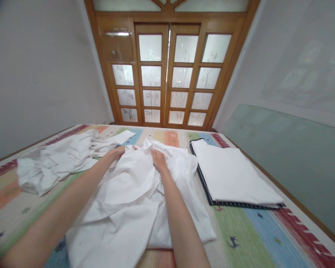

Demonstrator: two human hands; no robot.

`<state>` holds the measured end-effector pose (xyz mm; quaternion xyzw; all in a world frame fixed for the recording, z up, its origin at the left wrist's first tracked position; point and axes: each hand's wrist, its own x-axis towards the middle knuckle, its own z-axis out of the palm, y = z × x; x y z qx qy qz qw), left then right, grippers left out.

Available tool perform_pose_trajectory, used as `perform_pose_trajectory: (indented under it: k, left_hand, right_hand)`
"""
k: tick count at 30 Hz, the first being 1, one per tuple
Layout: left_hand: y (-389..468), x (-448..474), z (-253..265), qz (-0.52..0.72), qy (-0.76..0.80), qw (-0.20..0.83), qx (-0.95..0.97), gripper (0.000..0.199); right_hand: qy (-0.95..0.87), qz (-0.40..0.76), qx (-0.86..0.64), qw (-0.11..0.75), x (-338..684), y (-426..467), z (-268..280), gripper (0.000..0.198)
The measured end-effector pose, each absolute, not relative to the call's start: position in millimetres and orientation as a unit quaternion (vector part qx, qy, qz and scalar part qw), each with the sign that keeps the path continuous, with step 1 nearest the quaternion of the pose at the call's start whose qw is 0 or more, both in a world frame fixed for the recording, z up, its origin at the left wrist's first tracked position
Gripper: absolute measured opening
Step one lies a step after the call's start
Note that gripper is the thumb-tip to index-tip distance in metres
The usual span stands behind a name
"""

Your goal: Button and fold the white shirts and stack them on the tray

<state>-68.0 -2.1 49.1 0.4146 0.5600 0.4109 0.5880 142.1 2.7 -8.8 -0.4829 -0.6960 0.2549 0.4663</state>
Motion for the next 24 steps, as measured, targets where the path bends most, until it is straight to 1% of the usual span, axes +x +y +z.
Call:
perform_pose_trajectory:
  k: [3, 6, 8, 10, 13, 15, 16, 19, 20, 22, 24]
  left_hand:
    - [-7.5, -64.9, 58.1, 0.413, 0.518, 0.610, 0.434, 0.032]
    - [-13.2, -74.0, 72.3, 0.463, 0.470, 0.616, 0.431, 0.030]
    - [-15.0, -85.5, 83.6, 0.529, 0.463, 0.586, 0.403, 0.027]
    - [-16.7, -98.1, 95.2, 0.599, 0.464, 0.532, 0.378, 0.022]
    - [-24.8, -112.9, 110.3, 0.648, 0.457, 0.466, 0.392, 0.019]
    - [-36.0, -118.7, 117.5, 0.634, 0.448, 0.462, 0.428, 0.024]
    - [-43.2, -121.0, 120.0, 0.615, 0.444, 0.476, 0.446, 0.030]
    - [-66.9, -127.4, 121.6, 0.525, 0.432, 0.553, 0.481, 0.051]
    - [-74.3, -129.8, 119.9, 0.495, 0.432, 0.579, 0.483, 0.056]
    - [-87.1, -134.2, 112.7, 0.434, 0.446, 0.616, 0.482, 0.058]
    - [-96.1, -137.1, 101.7, 0.366, 0.477, 0.630, 0.491, 0.054]
  right_hand:
    - [-0.700, 0.226, -0.521, 0.432, 142.4, 1.6, -7.2, 0.049]
    - [-0.706, 0.200, -0.563, 0.380, 142.5, 1.2, -6.0, 0.048]
    - [-0.711, 0.187, -0.580, 0.352, 142.3, 0.7, -4.9, 0.048]
    - [-0.717, 0.177, -0.588, 0.330, 142.1, -0.2, -3.3, 0.050]
    - [-0.724, 0.168, -0.592, 0.312, 141.6, -2.1, -0.2, 0.051]
    - [-0.733, 0.155, -0.592, 0.297, 141.4, -2.9, 1.7, 0.051]
    - [-0.739, 0.147, -0.592, 0.287, 141.3, -3.1, 2.5, 0.051]
    - [-0.752, 0.126, -0.593, 0.258, 141.4, -2.9, 3.8, 0.050]
    - [-0.752, 0.126, -0.595, 0.255, 141.6, -2.8, 3.9, 0.051]
    - [-0.746, 0.128, -0.601, 0.256, 142.0, -2.5, 4.0, 0.053]
    - [-0.742, 0.130, -0.604, 0.259, 142.5, -2.3, 3.6, 0.054]
